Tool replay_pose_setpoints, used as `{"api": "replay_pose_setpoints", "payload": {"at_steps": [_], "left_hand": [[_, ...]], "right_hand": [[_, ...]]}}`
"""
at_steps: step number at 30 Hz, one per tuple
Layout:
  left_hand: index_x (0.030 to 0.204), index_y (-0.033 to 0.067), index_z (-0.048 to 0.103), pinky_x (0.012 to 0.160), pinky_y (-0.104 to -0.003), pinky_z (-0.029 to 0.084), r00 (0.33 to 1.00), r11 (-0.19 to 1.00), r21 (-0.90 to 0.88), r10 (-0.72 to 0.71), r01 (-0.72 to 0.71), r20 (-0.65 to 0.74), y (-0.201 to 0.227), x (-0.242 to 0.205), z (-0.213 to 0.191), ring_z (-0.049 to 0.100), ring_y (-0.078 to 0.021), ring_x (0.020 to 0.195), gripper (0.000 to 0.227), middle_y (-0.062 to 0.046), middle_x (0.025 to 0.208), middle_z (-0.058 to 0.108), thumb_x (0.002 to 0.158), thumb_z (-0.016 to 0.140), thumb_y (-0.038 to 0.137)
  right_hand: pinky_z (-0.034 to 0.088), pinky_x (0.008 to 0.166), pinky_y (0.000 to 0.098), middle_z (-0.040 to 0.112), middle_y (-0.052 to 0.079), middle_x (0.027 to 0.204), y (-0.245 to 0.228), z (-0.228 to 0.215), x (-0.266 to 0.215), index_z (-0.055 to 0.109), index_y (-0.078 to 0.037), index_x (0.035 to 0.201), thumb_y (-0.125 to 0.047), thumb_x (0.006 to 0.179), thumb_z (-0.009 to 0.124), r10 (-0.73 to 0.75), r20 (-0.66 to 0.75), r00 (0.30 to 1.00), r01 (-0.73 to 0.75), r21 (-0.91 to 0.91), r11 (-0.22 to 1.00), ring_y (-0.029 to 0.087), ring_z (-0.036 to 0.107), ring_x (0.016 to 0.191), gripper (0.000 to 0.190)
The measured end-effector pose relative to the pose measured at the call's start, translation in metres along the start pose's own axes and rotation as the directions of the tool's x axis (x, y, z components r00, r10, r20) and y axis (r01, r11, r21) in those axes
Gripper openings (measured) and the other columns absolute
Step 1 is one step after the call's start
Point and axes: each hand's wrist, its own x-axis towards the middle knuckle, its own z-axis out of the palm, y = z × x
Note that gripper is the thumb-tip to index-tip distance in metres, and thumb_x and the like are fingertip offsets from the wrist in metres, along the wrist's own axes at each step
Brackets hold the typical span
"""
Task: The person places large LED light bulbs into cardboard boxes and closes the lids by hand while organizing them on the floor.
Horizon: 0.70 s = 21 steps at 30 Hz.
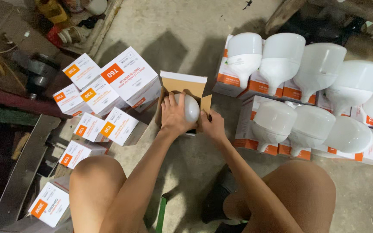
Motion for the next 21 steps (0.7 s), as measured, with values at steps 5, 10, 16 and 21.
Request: {"api": "replay_pose_setpoints", "payload": {"at_steps": [5,10,16,21], "left_hand": [[0.157,0.0145,0.020,0.119,-0.050,0.028,0.993,1.000,-0.003,0.008,-0.007,0.122,-0.001,0.008,0.028,0.028,-0.0436,0.143,0.130,-0.024,0.153,0.027,0.056,0.098,0.041],[0.155,0.0170,0.011,0.118,-0.053,0.023,0.994,1.000,0.023,0.006,-0.008,0.110,-0.012,0.014,0.050,0.019,-0.0440,0.146,0.132,-0.029,0.155,0.014,0.060,0.097,0.049],[0.140,0.0063,0.054,0.114,-0.048,0.045,0.985,0.985,-0.011,0.170,-0.169,0.015,-0.020,-0.002,0.032,0.050,-0.0384,0.140,0.053,-0.021,0.146,0.053,0.098,0.066,0.036],[0.109,0.0016,0.071,0.105,-0.050,0.048,0.961,0.981,-0.193,0.073,-0.022,0.266,-0.022,-0.021,0.019,0.063,-0.0412,0.119,0.049,-0.026,0.125,0.066,0.103,0.050,0.045]], "right_hand": [[0.051,0.066,0.0396,0.070,0.016,0.079,0.003,-0.010,0.001,0.067,0.001,0.101,-0.028,0.100,0.058,0.056,0.058,0.997,-0.053,-0.048,0.997,0.022,0.064,0.069,0.031],[0.054,0.070,0.0398,0.073,0.017,0.087,0.015,-0.006,0.008,0.069,-0.001,0.110,-0.028,0.099,0.058,-0.062,0.031,0.998,0.064,-0.070,0.995,0.023,0.070,0.075,0.031],[0.052,0.067,0.0431,0.072,0.020,0.080,0.012,-0.003,0.010,0.069,0.000,0.105,-0.027,0.100,0.059,-0.052,0.016,0.999,0.052,-0.039,0.998,0.028,0.069,0.068,0.030],[0.048,0.062,0.0406,0.067,0.017,0.074,-0.001,-0.002,0.008,0.063,0.004,0.092,-0.019,0.101,0.056,-0.117,0.000,0.993,0.117,-0.032,0.993,0.024,0.062,0.062,0.026]]}}
